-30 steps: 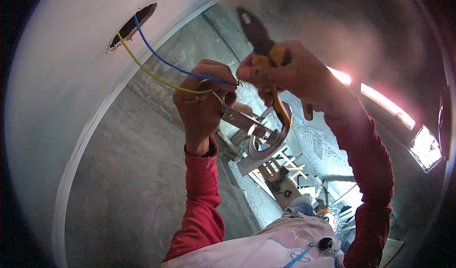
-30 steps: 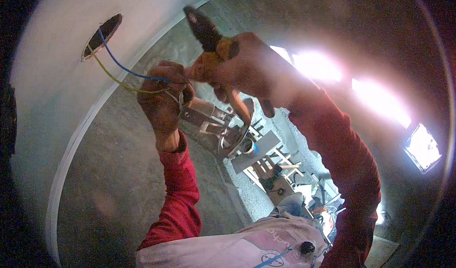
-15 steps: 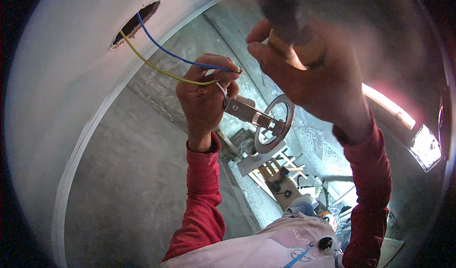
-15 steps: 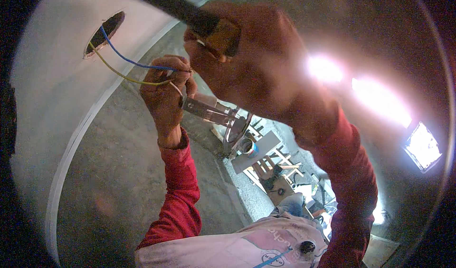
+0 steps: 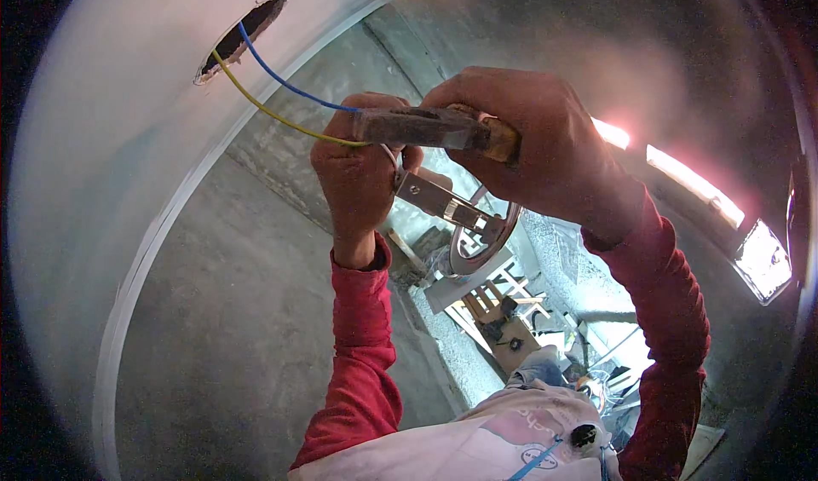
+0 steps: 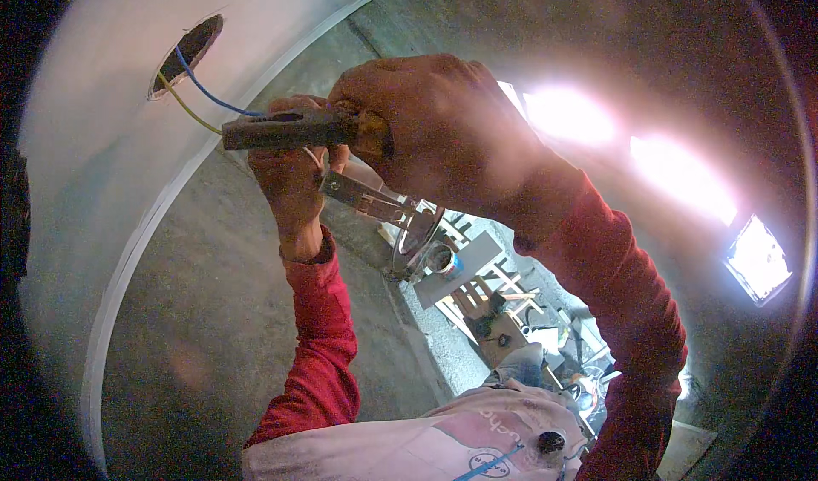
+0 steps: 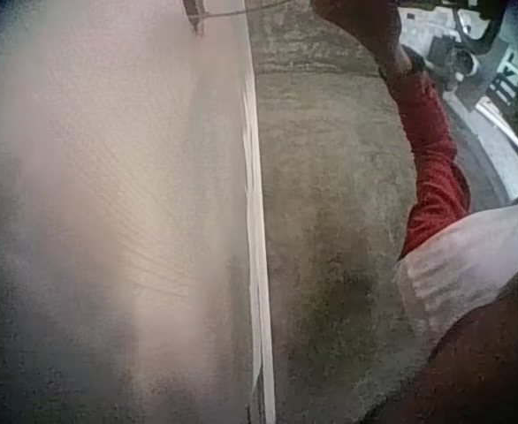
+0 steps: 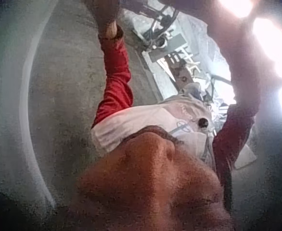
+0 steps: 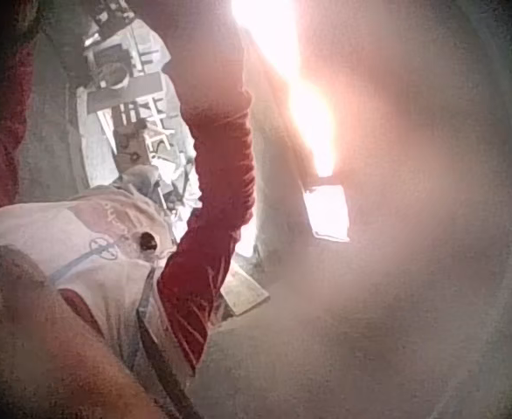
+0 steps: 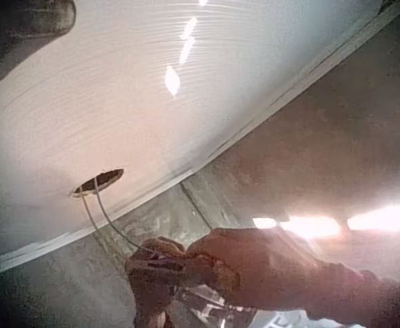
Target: The person connects wires to a recessed light fixture using pliers, wraps electrical tape around the wire connections by hand, and pushes the light fixture into the ceiling opening.
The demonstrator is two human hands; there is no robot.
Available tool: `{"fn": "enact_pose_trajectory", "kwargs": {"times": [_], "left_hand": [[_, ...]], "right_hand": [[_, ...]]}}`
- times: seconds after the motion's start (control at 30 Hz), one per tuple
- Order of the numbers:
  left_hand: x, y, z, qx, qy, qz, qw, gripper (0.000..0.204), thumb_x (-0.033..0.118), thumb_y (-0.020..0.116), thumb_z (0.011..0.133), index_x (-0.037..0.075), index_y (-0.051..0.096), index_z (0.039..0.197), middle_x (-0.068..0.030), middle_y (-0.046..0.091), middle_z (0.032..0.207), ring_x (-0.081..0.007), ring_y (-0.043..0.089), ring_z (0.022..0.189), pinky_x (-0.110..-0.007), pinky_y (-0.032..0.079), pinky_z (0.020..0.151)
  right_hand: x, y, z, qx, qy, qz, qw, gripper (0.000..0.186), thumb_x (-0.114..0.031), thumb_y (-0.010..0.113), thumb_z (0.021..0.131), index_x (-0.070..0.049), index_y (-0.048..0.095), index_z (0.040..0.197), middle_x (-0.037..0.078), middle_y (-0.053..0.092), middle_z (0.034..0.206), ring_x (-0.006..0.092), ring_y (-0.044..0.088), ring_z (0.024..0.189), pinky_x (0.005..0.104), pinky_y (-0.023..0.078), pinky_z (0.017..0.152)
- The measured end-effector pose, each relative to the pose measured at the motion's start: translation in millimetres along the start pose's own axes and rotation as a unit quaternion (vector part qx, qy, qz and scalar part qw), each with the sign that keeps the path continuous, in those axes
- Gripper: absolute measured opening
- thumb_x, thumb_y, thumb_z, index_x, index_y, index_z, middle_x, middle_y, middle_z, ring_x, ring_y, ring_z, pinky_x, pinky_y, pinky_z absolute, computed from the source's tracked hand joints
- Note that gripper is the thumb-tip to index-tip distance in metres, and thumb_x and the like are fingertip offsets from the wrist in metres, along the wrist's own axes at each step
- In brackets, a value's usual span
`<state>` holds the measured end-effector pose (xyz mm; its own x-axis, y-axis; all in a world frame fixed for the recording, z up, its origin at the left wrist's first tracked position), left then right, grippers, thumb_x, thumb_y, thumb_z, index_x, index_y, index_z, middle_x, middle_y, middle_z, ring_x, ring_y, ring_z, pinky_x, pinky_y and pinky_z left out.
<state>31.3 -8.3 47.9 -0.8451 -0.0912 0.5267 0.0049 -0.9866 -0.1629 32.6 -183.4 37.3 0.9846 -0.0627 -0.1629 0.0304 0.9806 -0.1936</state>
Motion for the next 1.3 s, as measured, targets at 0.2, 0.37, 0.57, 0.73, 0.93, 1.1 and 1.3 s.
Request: {"fn": "enact_pose_trajectory", "kwargs": {"times": [0.2, 0.37, 0.57, 0.73, 0.93, 1.1, 1.3], "left_hand": [[6.0, -1.1, -1.2, -0.024, -0.027, 0.083, 0.996, 0.009, 0.001, 0.067, 0.087, -0.001, 0.061, 0.093, -0.0042, 0.064, 0.077, -0.0067, 0.057, 0.057, -0.021, 0.043, 0.047], [18.2, 6.3, 3.9, -0.070, -0.078, 0.087, 0.991, 0.012, 0.003, 0.069, 0.087, -0.001, 0.063, 0.096, -0.0035, 0.064, 0.077, -0.0058, 0.059, 0.061, -0.021, 0.052, 0.051], [29.0, 8.9, 5.8, -0.099, -0.061, 0.167, 0.979, 0.015, 0.003, 0.068, 0.087, -0.003, 0.065, 0.099, -0.0060, 0.068, 0.081, -0.0107, 0.067, 0.070, -0.029, 0.063, 0.060], [26.5, 9.3, 2.5, -0.112, -0.057, 0.061, 0.990, 0.014, 0.003, 0.069, 0.087, -0.003, 0.065, 0.099, -0.0055, 0.068, 0.081, -0.0105, 0.066, 0.068, -0.026, 0.059, 0.054], [21.3, 8.3, 1.9, -0.096, -0.042, 0.078, 0.991, 0.012, 0.007, 0.071, 0.087, -0.002, 0.066, 0.094, -0.0010, 0.064, 0.072, -0.0024, 0.053, 0.056, -0.018, 0.038, 0.047], [16.8, 4.3, 6.9, -0.064, -0.081, 0.136, 0.985, 0.013, 0.011, 0.073, 0.087, 0.000, 0.067, 0.092, 0.0013, 0.062, 0.067, -0.0010, 0.050, 0.056, -0.017, 0.035, 0.048], [17.8, 6.1, 12.2, -0.053, -0.093, 0.131, 0.986, 0.014, 0.014, 0.074, 0.087, 0.002, 0.067, 0.090, 0.0018, 0.063, 0.068, -0.0016, 0.052, 0.057, -0.017, 0.037, 0.049]], "right_hand": [[10.2, 3.9, 7.1, -0.084, 0.090, 0.052, 0.991, 0.014, -0.020, 0.067, 0.080, -0.008, 0.064, 0.088, 0.015, 0.063, 0.073, 0.0354, 0.062, 0.070, 0.0417, 0.049, 0.061], [30.5, 7.1, 7.6, -0.105, 0.120, 0.092, 0.983, 0.026, -0.027, 0.067, 0.086, -0.002, 0.062, 0.080, 0.008, 0.051, 0.053, 0.0168, 0.054, 0.048, 0.0355, 0.044, 0.048], [36.6, 19.6, 1.6, -0.183, 0.226, 0.244, 0.925, 0.033, -0.032, 0.070, 0.087, -0.003, 0.063, 0.073, 0.000, 0.053, 0.053, 0.0104, 0.052, 0.048, 0.0301, 0.043, 0.046], [27.6, 24.3, -1.8, -0.207, 0.305, 0.387, 0.845, 0.030, -0.030, 0.070, 0.088, -0.001, 0.064, 0.086, 0.002, 0.057, 0.065, 0.0107, 0.055, 0.057, 0.0282, 0.046, 0.053], [33.0, 32.2, -14.3, -0.177, 0.354, 0.491, 0.776, 0.033, -0.027, 0.071, 0.088, 0.003, 0.064, 0.097, 0.003, 0.058, 0.071, 0.0112, 0.054, 0.059, 0.0278, 0.047, 0.059], [36.8, 29.3, -15.8, -0.203, 0.345, 0.344, 0.849, 0.027, -0.023, 0.075, 0.084, 0.000, 0.066, 0.096, 0.003, 0.063, 0.077, 0.0094, 0.058, 0.065, 0.0261, 0.049, 0.062], [39.8, 19.1, -9.8, -0.112, 0.281, 0.201, 0.932, 0.040, -0.041, 0.077, 0.076, -0.002, 0.070, 0.085, 0.004, 0.062, 0.062, 0.0125, 0.057, 0.048, 0.0332, 0.046, 0.043]]}}
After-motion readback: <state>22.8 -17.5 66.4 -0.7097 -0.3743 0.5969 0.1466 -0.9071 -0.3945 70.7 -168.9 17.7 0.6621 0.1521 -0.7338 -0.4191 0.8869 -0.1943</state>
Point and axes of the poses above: each hand's wrist, its own z-axis towards the middle knuckle, its own y-axis out of the palm, x = y × z, the point moved 6 cm from there along z, towards the middle knuckle
